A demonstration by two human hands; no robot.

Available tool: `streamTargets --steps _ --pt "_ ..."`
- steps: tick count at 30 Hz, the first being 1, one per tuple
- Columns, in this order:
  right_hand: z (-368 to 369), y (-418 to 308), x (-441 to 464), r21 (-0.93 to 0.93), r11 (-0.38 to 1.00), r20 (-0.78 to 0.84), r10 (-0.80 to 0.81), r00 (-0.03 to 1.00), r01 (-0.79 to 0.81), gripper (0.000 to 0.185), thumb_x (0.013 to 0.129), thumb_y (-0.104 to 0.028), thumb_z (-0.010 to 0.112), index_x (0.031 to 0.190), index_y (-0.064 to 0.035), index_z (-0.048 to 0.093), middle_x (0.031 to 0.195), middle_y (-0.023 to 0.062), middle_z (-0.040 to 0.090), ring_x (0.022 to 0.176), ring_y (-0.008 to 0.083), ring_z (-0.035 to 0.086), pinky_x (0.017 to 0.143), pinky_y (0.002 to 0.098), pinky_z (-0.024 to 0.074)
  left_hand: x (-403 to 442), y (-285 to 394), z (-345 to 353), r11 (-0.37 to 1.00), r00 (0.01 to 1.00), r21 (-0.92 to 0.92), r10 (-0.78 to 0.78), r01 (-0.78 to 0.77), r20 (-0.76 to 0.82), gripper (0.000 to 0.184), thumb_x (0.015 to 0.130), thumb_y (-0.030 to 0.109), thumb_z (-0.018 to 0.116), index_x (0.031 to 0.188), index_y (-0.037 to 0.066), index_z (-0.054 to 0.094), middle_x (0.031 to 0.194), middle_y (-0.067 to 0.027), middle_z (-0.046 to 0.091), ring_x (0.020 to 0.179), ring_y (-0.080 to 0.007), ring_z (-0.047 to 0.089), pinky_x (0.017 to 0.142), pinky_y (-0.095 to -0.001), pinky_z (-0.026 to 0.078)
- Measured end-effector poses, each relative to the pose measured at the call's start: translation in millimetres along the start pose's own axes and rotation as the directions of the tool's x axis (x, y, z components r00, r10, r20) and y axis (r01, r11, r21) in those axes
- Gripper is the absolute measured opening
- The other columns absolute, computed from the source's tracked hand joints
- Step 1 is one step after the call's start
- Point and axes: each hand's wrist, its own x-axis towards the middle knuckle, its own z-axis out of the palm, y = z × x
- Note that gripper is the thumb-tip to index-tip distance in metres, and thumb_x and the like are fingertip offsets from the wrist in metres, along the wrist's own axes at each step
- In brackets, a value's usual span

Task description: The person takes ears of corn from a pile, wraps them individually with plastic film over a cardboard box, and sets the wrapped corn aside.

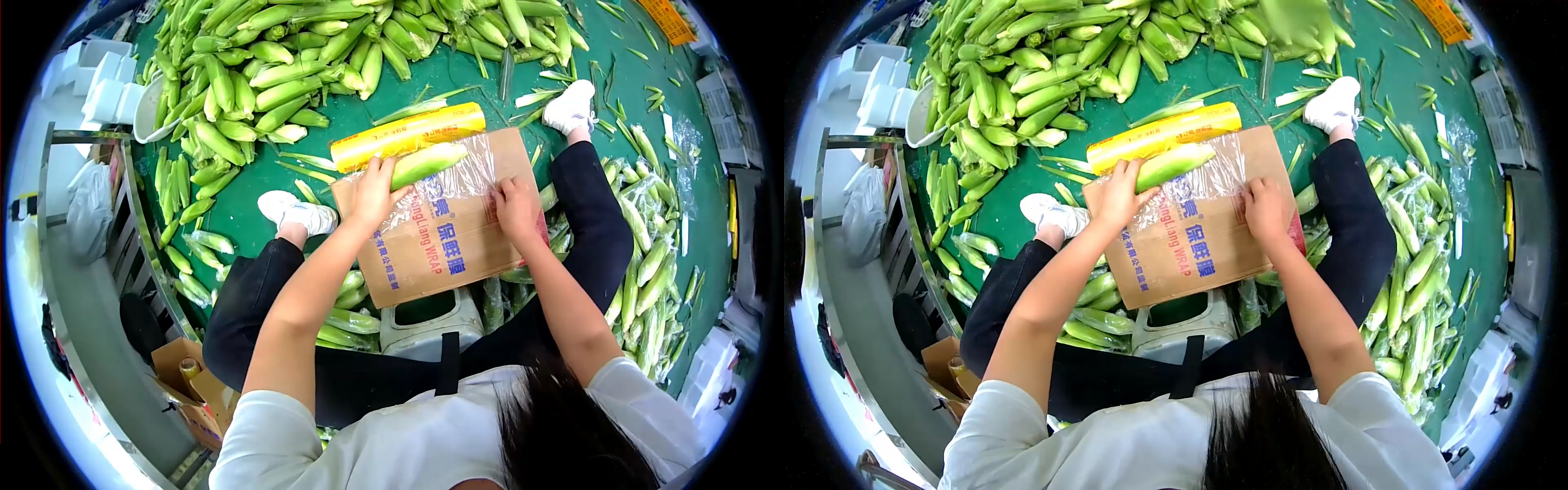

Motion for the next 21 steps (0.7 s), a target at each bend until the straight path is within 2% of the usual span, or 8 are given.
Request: streamTargets --steps 2,3,4,7,10,15,19,21 --pt "20 27 5 0.74 0.662 0.041 0.13 0.991 -0.118 0.017 0.095 -0.022 0.067 0.1 -0.0061 0.063 0.127 0.0101 0.062 0.121 0.0262 0.056 0.101 0.0364 0.0437 -4 3 2 1.0 0.999 0.022 -0.002 0.001 0.037 0.066 0.08 0.026 0.081 0.138 0.012 0.052 0.114 -0.0182 0.055 0.103 -0.0397 0.061 0.087 -0.0462 0.052" --pt "27 32 11 0.945 0.295 0.097 0.165 0.981 -0.143 0.015 0.098 -0.021 0.066 0.101 -0.0066 0.063 0.133 0.0086 0.061 0.127 0.0228 0.053 0.106 0.0342 0.0408 -5 4 -1 0.999 0.999 0.036 -0.003 0.001 0.053 0.067 0.08 0.024 0.081 0.139 0.013 0.052 0.114 -0.0177 0.053 0.103 -0.0397 0.059 0.088 -0.0462 0.051" --pt "1 18 18 0.985 0.119 0.114 0.093 0.989 -0.125 0.014 0.102 -0.021 0.061 0.104 -0.0078 0.063 0.143 0.0052 0.056 0.134 0.0176 0.047 0.113 0.0311 0.0316 -4 13 -12 0.989 0.994 0.148 -0.005 -0.011 0.106 0.07 0.079 0.023 0.081 0.143 0.018 0.051 0.114 -0.017 0.054 0.107 -0.037 0.057 0.092 -0.046 0.049" --pt "-13 -48 42 0.931 0.317 -0.135 -0.161 0.978 0.181 0.016 0.096 -0.019 0.068 0.105 -0.0076 0.062 0.131 0.0071 0.063 0.127 0.0209 0.054 0.109 0.0368 0.0376 2 20 -11 0.964 0.993 0.248 0.071 -0.092 0.093 0.073 0.077 0.021 0.081 0.143 0.025 0.051 0.111 -0.0132 0.053 0.11 -0.0335 0.055 0.093 -0.0473 0.049" --pt "14 -79 59 0.224 0.724 -0.178 -0.627 0.758 0.652 0.03 0.086 -0.021 0.075 0.111 -0.009 0.063 0.119 0.0091 0.065 0.117 0.0274 0.058 0.104 0.042 0.0422 5 27 -8 0.949 0.985 0.282 0.163 -0.141 -0.058 0.069 0.08 0.023 0.079 0.144 0.026 0.052 0.125 -0.0162 0.054 0.115 -0.0355 0.053 0.1 -0.0497 0.043" --pt "21 -85 71 0.176 0.692 -0.219 -0.666 0.713 0.7 0.06 0.079 -0.03 0.079 0.135 -0.0223 0.059 0.119 0.0059 0.065 0.112 0.03 0.059 0.1 0.0442 0.0441 -65 -16 -9 0.954 0.951 0.032 0.298 -0.297 -0.077 0.054 0.079 0.029 0.08 0.127 0.017 0.06 0.126 -0.0152 0.055 0.117 -0.0362 0.051 0.103 -0.0486 0.038" --pt "25 -82 91 0.045 0.657 -0.104 -0.746 0.657 0.753 0.072 0.079 -0.036 0.078 0.146 -0.034 0.051 0.126 0.0058 0.063 0.114 0.0297 0.059 0.097 0.0457 0.0463 -69 -21 11 0.999 0.988 0.032 0.041 -0.036 -0.149 0.035 0.079 0.026 0.079 0.107 0.011 0.065 0.117 -0.0098 0.058 0.113 -0.0324 0.054 0.098 -0.047 0.04" --pt "14 -84 90 0.041 0.661 -0.059 -0.747 0.662 0.749 0.072 0.079 -0.035 0.078 0.146 -0.0332 0.05 0.127 0.0057 0.063 0.114 0.0303 0.059 0.097 0.0462 0.0467 -58 -27 14 0.993 0.98 0.069 0.111 -0.1 -0.166 0.022 0.084 0.018 0.073 0.102 0.011 0.064 0.108 -0.0065 0.06 0.109 -0.0281 0.056 0.098 -0.0458 0.039"
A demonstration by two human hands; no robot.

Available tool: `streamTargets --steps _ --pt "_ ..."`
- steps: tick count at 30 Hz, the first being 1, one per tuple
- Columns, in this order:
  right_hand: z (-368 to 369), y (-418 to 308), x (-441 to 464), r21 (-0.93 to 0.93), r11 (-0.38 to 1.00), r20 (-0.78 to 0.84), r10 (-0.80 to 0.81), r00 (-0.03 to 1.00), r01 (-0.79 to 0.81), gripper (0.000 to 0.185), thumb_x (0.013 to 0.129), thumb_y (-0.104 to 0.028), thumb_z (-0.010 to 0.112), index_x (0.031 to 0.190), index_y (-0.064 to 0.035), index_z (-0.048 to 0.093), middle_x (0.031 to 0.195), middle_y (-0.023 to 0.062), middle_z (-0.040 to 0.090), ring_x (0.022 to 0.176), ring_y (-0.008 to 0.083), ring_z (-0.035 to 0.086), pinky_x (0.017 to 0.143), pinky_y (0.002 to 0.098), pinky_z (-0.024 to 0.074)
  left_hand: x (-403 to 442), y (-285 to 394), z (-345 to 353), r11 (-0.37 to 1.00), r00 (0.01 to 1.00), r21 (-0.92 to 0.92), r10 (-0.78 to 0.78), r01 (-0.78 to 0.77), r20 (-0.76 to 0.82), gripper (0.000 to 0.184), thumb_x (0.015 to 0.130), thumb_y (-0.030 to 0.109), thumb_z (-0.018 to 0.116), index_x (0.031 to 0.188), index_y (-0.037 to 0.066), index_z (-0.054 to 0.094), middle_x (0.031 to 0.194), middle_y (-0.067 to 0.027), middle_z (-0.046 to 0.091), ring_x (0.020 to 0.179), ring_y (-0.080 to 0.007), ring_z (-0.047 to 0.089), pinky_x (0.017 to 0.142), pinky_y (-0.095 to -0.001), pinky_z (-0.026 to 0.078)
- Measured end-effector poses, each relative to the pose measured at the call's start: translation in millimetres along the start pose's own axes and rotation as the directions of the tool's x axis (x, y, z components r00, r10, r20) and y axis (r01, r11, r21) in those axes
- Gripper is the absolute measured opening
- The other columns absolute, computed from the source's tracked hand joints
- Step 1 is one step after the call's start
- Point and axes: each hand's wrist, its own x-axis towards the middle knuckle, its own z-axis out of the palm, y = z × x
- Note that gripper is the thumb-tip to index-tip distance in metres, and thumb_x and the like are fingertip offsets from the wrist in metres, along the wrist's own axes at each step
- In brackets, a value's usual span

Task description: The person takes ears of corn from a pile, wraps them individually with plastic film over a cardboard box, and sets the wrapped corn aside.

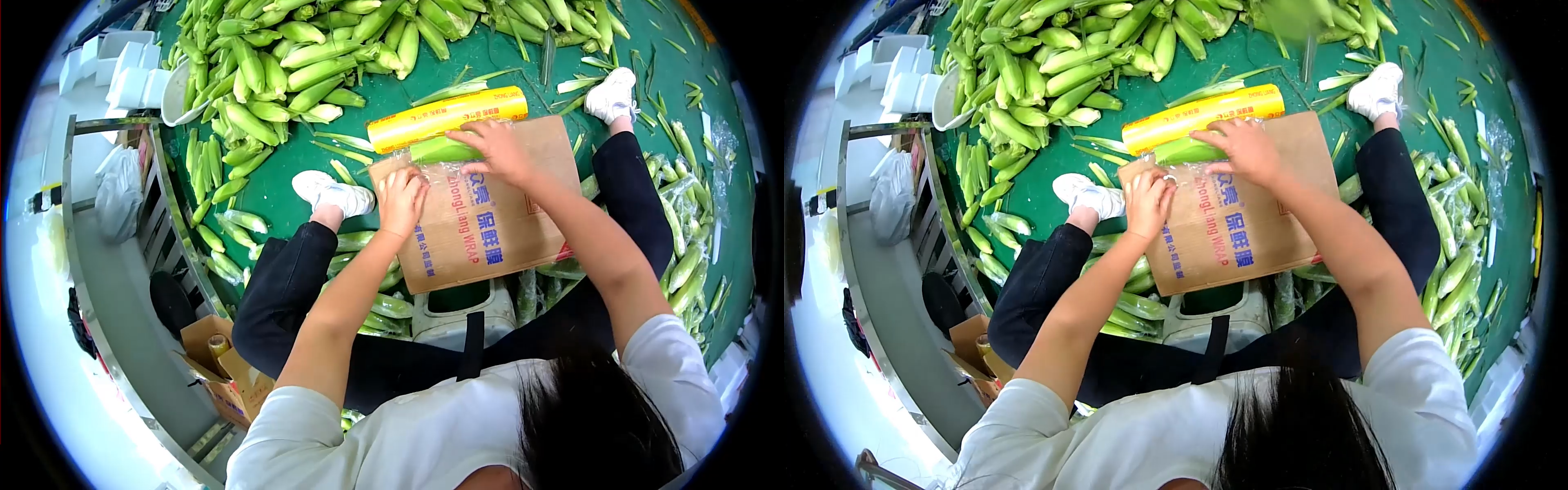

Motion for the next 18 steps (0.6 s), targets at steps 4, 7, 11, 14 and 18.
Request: streamTargets --steps 4,7,11,14,18 --pt "-17 2 -3 0.007 1.0 0.172 -0.006 0.985 0.004 0.077 0.078 -0.028 0.08 0.147 -0.0342 0.048 0.131 0.0057 0.06 0.118 0.0304 0.057 0.097 0.0454 0.0469 0 -24 -20 0.95 0.964 -0.18 0.264 -0.256 0.022 0.01 0.091 0.006 0.064 0.096 0.006 0.056 0.092 -0.0143 0.061 0.094 -0.0362 0.062 0.089 -0.0473 0.047" --pt "-11 0 -37 0.083 0.992 0.217 -0.116 0.969 0.1 0.075 0.079 -0.026 0.08 0.147 -0.0353 0.049 0.134 0.0049 0.058 0.12 0.0283 0.056 0.096 0.0437 0.0474 3 -24 -67 0.926 0.971 -0.372 0.033 0.06 0.238 0.011 0.093 0.0 0.058 0.095 0.003 0.048 0.085 -0.017 0.061 0.08 -0.0387 0.065 0.069 -0.0424 0.052" --pt "-25 -35 -85 0.085 0.99 0.28 -0.13 0.951 0.11 0.059 0.086 -0.028 0.074 0.141 -0.0316 0.055 0.13 0.0046 0.06 0.119 0.025 0.057 0.101 0.0446 0.0422 26 -4 -46 0.809 0.855 -0.534 0.079 0.245 0.513 0.006 0.096 0.006 0.061 0.102 0.004 0.06 0.088 -0.0111 0.064 0.077 -0.0248 0.065 0.069 -0.0343 0.052" --pt "-24 -58 -81 0.039 0.999 0.233 -0.006 0.973 -0.003 0.047 0.093 -0.036 0.065 0.138 -0.0258 0.057 0.13 0.006 0.06 0.119 0.0255 0.056 0.105 0.0466 0.0384 61 3 12 0.856 0.776 -0.427 0.473 -0.291 0.418 0.023 0.085 0.013 0.072 0.106 0.008 0.063 0.105 -0.0095 0.065 0.095 -0.0293 0.065 0.079 -0.0401 0.053" --pt "16 -41 -26 -0.126 0.966 -0.255 0.188 0.948 -0.225 0.043 0.096 -0.037 0.06 0.134 -0.0171 0.059 0.131 0.0141 0.06 0.123 0.0293 0.055 0.107 0.0499 0.0365 159 28 -2 0.958 0.782 0.024 0.217 -0.284 0.584 0.049 0.074 0.029 0.082 0.118 0.016 0.067 0.114 -0.0101 0.069 0.107 -0.03 0.066 0.087 -0.0417 0.054"
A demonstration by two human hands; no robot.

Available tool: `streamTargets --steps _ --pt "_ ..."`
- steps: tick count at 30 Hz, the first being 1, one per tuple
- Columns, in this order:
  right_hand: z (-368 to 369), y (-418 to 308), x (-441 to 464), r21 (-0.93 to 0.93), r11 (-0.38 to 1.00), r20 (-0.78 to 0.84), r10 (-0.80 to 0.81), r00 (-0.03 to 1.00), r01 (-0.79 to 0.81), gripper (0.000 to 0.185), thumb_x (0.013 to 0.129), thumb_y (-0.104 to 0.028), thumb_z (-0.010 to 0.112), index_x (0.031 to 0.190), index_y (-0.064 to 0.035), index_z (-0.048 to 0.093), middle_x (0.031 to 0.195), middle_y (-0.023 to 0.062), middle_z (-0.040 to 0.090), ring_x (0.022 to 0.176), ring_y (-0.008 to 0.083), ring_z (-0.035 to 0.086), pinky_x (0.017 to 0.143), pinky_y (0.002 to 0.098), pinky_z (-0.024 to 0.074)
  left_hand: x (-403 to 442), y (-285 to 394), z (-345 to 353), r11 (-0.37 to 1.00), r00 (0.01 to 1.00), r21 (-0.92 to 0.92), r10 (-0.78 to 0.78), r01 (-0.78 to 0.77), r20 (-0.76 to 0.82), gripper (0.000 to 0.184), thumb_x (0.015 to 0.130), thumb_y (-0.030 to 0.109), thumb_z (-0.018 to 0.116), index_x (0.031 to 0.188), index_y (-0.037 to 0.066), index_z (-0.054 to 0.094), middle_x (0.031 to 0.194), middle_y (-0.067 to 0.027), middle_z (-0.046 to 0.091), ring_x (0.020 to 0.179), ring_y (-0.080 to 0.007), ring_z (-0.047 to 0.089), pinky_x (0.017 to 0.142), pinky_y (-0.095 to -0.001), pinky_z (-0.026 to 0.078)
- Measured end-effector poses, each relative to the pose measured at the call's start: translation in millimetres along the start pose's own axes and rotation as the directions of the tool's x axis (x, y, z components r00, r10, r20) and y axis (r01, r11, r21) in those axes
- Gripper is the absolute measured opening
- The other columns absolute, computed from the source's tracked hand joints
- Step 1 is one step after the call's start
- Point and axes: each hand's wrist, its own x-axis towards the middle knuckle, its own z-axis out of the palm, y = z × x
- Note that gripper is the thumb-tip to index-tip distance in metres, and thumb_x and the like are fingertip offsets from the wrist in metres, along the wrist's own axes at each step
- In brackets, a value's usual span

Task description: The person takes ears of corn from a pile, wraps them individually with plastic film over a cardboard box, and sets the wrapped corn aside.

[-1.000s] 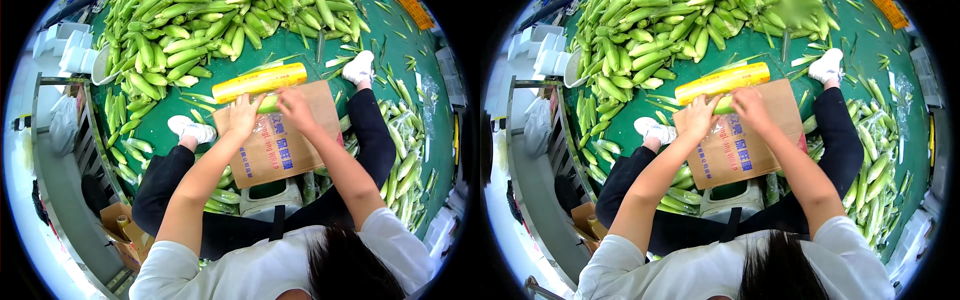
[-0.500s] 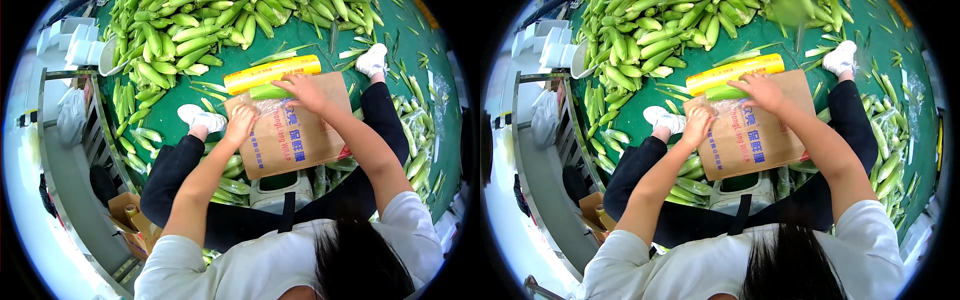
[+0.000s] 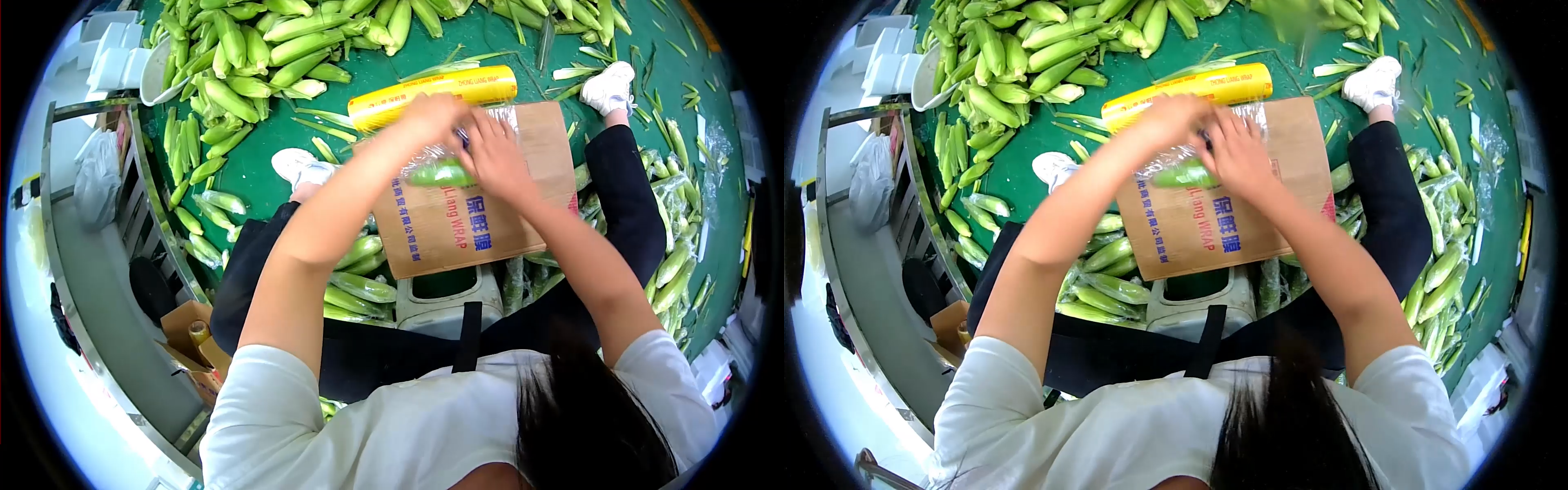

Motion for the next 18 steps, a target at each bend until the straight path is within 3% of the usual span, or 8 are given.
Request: streamTargets --steps 1,4,6,9,11,14,17,18 --pt "13 11 22 -0.035 0.999 -0.057 -0.015 0.998 0.013 0.044 0.095 -0.038 0.061 0.134 -0.016 0.06 0.132 0.0158 0.06 0.124 0.0304 0.055 0.106 0.0494 0.0381 7 -7 -23 0.945 0.958 -0.187 -0.282 0.268 -0.053 0.044 0.079 0.027 0.08 0.119 0.014 0.066 0.105 -0.0091 0.072 0.097 -0.0266 0.07 0.082 -0.04 0.056" --pt "13 28 82 0.004 0.999 -0.03 -0.032 0.999 0.032 0.05 0.091 -0.044 0.065 0.13 -0.0136 0.061 0.132 0.0167 0.06 0.122 0.0324 0.057 0.1 0.047 0.0439 20 -59 -71 0.747 0.694 -0.603 -0.592 0.28 -0.41 0.032 0.085 0.028 0.072 0.11 0.01 0.068 0.089 -0.007 0.073 0.083 -0.0263 0.071 0.077 -0.0393 0.056" --pt "6 13 78 0.107 0.993 0.347 0.015 0.938 -0.056 0.056 0.081 -0.047 0.075 0.124 -0.0146 0.064 0.113 0.0072 0.066 0.106 0.0305 0.064 0.087 0.0462 0.05 14 -78 -72 0.837 0.674 -0.509 -0.494 0.2 -0.549 0.025 0.088 0.026 0.067 0.107 0.009 0.068 0.086 -0.0082 0.072 0.08 -0.0287 0.07 0.075 -0.0397 0.055" --pt "8 -2 38 0.074 0.969 0.34 -0.248 0.907 0.237 0.058 0.073 -0.047 0.081 0.12 -0.0167 0.067 0.106 0.0095 0.069 0.102 0.0287 0.067 0.086 0.0448 0.0521 13 -48 -55 0.88 0.881 -0.449 -0.327 0.153 -0.342 0.027 0.091 0.021 0.067 0.115 0.01 0.068 0.09 -0.0101 0.072 0.08 -0.0197 0.069 0.075 -0.0336 0.055" --pt "9 -8 37 0.164 0.974 0.527 -0.22 0.821 0.156 0.056 0.074 -0.045 0.08 0.121 -0.0174 0.068 0.109 0.0108 0.07 0.106 0.0289 0.067 0.091 0.043 0.0526 29 -37 -5 0.908 0.933 -0.349 0.104 -0.231 -0.346 0.036 0.091 0.026 0.071 0.126 0.017 0.067 0.132 -0.0167 0.062 0.123 -0.03 0.059 0.105 -0.0402 0.045" --pt "-13 -9 34 0.295 0.95 0.739 -0.293 0.606 0.1 0.059 0.071 -0.04 0.081 0.125 -0.0215 0.068 0.109 0.0128 0.072 0.105 0.0296 0.068 0.091 0.0413 0.054 29 7 59 0.967 0.998 -0.244 -0.07 0.069 0.004 0.055 0.095 0.048 0.06 0.148 0.042 0.048 0.166 -0.0167 0.02 0.152 -0.0378 0.02 0.12 -0.0608 0.019" --pt "11 -14 11 0.501 0.81 0.763 -0.58 -0.284 -0.306 0.061 0.08 -0.052 0.078 0.124 -0.0101 0.069 0.108 0.01 0.073 0.096 0.0266 0.069 0.087 0.0416 0.0537 14 32 62 0.999 0.981 0.049 0.029 -0.02 -0.19 0.055 0.095 0.054 0.056 0.149 0.046 0.044 0.167 -0.0157 0.018 0.154 -0.0345 0.016 0.12 -0.065 0.015" --pt "3 -26 -28 0.393 0.701 0.635 -0.675 -0.376 -0.595 0.064 0.084 -0.056 0.074 0.125 -0.0075 0.068 0.109 0.0083 0.074 0.097 0.0242 0.067 0.087 0.041 0.0525 10 35 63 0.998 0.982 0.058 0.041 -0.031 -0.183 0.055 0.095 0.053 0.056 0.148 0.046 0.045 0.166 -0.0156 0.018 0.154 -0.0338 0.017 0.12 -0.0642 0.014"
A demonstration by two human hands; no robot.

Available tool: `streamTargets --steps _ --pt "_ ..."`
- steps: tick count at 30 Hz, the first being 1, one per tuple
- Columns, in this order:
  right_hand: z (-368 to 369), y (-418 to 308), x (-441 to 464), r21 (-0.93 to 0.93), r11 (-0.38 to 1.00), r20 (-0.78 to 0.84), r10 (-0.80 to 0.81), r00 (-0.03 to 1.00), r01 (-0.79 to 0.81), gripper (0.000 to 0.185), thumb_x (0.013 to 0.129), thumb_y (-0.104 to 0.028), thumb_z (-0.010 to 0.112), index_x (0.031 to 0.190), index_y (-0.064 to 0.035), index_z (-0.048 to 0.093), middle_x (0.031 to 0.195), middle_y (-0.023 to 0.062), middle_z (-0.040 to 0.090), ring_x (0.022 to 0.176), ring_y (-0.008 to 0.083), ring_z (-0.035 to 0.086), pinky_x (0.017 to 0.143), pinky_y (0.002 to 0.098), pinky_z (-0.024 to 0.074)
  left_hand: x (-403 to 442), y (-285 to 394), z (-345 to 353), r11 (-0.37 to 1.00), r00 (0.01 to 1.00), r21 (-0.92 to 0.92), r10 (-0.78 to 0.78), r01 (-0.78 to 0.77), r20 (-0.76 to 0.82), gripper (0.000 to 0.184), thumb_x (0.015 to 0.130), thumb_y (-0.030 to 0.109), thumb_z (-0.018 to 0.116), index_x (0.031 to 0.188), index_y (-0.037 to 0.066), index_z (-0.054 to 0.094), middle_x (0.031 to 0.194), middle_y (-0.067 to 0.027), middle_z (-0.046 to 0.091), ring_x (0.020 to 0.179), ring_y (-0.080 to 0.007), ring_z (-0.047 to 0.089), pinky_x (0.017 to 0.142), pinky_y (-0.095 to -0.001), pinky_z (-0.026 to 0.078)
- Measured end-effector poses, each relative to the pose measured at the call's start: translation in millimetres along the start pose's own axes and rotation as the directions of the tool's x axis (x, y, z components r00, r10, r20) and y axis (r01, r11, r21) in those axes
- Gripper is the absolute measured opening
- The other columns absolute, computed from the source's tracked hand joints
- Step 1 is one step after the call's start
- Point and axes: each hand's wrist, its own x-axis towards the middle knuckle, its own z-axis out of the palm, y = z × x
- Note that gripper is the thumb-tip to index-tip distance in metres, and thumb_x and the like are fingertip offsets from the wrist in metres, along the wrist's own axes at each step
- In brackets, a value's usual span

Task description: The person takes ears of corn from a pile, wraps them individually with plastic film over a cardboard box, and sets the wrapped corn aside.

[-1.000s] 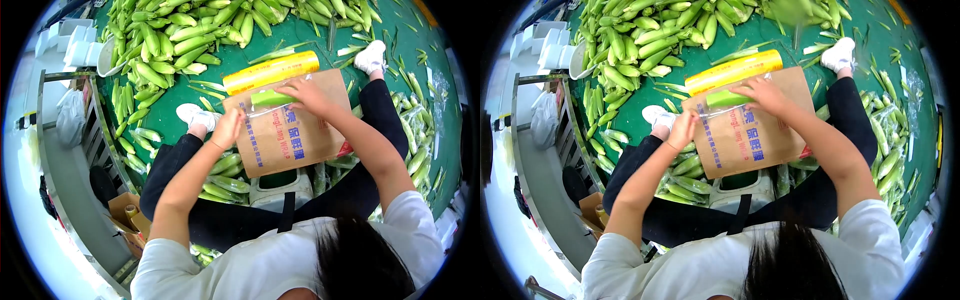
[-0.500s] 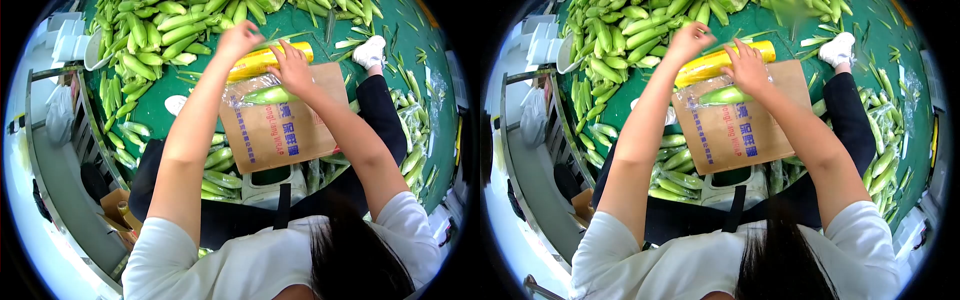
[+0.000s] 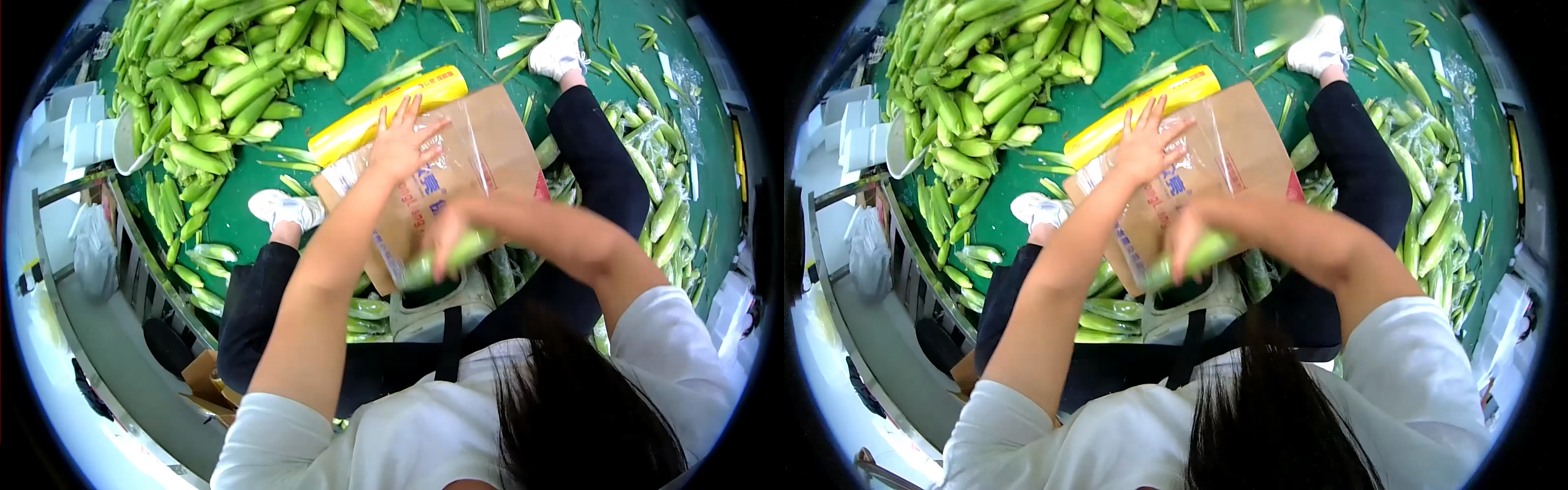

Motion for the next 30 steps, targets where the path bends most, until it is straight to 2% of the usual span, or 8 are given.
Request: streamTargets --steps 11,16,17,20,23,26,28,30 --pt "239 -31 -82 0.116 0.874 -0.661 -0.286 0.694 0.471 0.064 0.085 -0.036 0.078 0.135 -0.0038 0.056 0.118 0.0108 0.066 0.104 0.0189 0.064 0.093 0.0341 0.0513 -54 95 41 0.994 0.991 0.075 -0.076 0.085 -0.114 0.048 0.096 0.03 0.053 0.14 0.012 0.058 0.159 -0.0213 0.032 0.149 -0.036 0.027 0.121 -0.0535 0.023" --pt "199 -8 -113 0.447 0.257 -0.876 -0.07 0.478 0.857 0.07 0.091 -0.048 0.065 0.144 -0.0086 0.043 0.098 0.0179 0.065 0.093 0.0329 0.07 0.077 0.0467 0.0593 -131 187 8 0.415 0.946 -0.9 0.217 0.134 0.241 0.028 0.09 0.014 0.057 0.117 0.009 0.065 0.11 -0.0153 0.067 0.106 -0.0314 0.065 0.094 -0.0469 0.051" --pt "183 5 -115 0.5 0.285 -0.847 -0.036 0.53 0.818 0.066 0.092 -0.047 0.063 0.143 -0.0098 0.044 0.097 0.0178 0.065 0.09 0.0323 0.07 0.077 0.0469 0.0592 -166 159 36 0.627 0.771 -0.569 0.637 -0.531 -0.018 0.033 0.091 0.015 0.056 0.123 0.011 0.063 0.112 -0.0136 0.067 0.105 -0.0331 0.065 0.095 -0.0462 0.05" --pt "145 -1 -106 0.61 0.394 -0.762 0.053 0.646 0.687 0.057 0.093 -0.041 0.066 0.135 -0.0073 0.048 0.095 0.0154 0.065 0.078 0.0287 0.07 0.069 0.044 0.0601 -201 148 -46 0.761 0.977 -0.634 -0.006 -0.134 -0.214 0.059 0.085 0.019 0.067 0.141 0.012 0.053 0.139 -0.0174 0.056 0.129 -0.0329 0.055 0.112 -0.0486 0.038" --pt "107 -54 -90 0.681 0.614 -0.586 0.132 0.799 0.398 0.054 0.089 -0.031 0.074 0.129 -0.0048 0.049 0.098 0.0126 0.066 0.075 0.0251 0.071 0.061 0.0402 0.0608 -189 122 -131 0.998 0.97 -0.069 -0.001 -0.016 -0.242 0.076 0.081 0.014 0.069 0.151 0.014 0.042 0.151 -0.0167 0.043 0.145 -0.0372 0.034 0.116 -0.0615 0.025" --pt "73 -116 -72 0.563 0.775 -0.45 -0.004 0.893 0.287 0.06 0.084 -0.029 0.08 0.13 -0.0044 0.05 0.102 0.0118 0.067 0.082 0.0236 0.071 0.071 0.0391 0.0594 -182 70 -148 0.993 0.971 -0.074 -0.07 0.089 0.229 0.037 0.081 0.015 0.067 0.117 0.015 0.057 0.113 -0.0118 0.066 0.101 -0.0315 0.068 0.077 -0.0469 0.056" --pt "23 -129 -65 -0.127 0.987 -0.622 -0.159 0.766 0.102 0.065 0.082 -0.023 0.079 0.137 -0.006 0.049 0.106 0.0105 0.066 0.092 0.02 0.069 0.081 0.0361 0.0557 -199 33 -159 0.921 0.938 -0.224 -0.273 0.319 0.214 0.032 0.076 0.014 0.073 0.105 0.011 0.057 0.09 -0.0127 0.07 0.086 -0.0361 0.069 0.066 -0.0475 0.055" --pt "-2 -142 -51 -0.656 0.626 -0.755 -0.531 0.385 -0.422 0.066 0.081 -0.017 0.074 0.142 -0.0122 0.047 0.107 0.012 0.067 0.095 0.0276 0.069 0.076 0.0411 0.0565 -228 -35 -136 0.697 0.934 -0.621 -0.26 0.358 0.246 0.034 0.076 0.015 0.074 0.106 0.003 0.062 0.09 -0.0118 0.071 0.071 -0.0316 0.069 0.068 -0.0415 0.055"
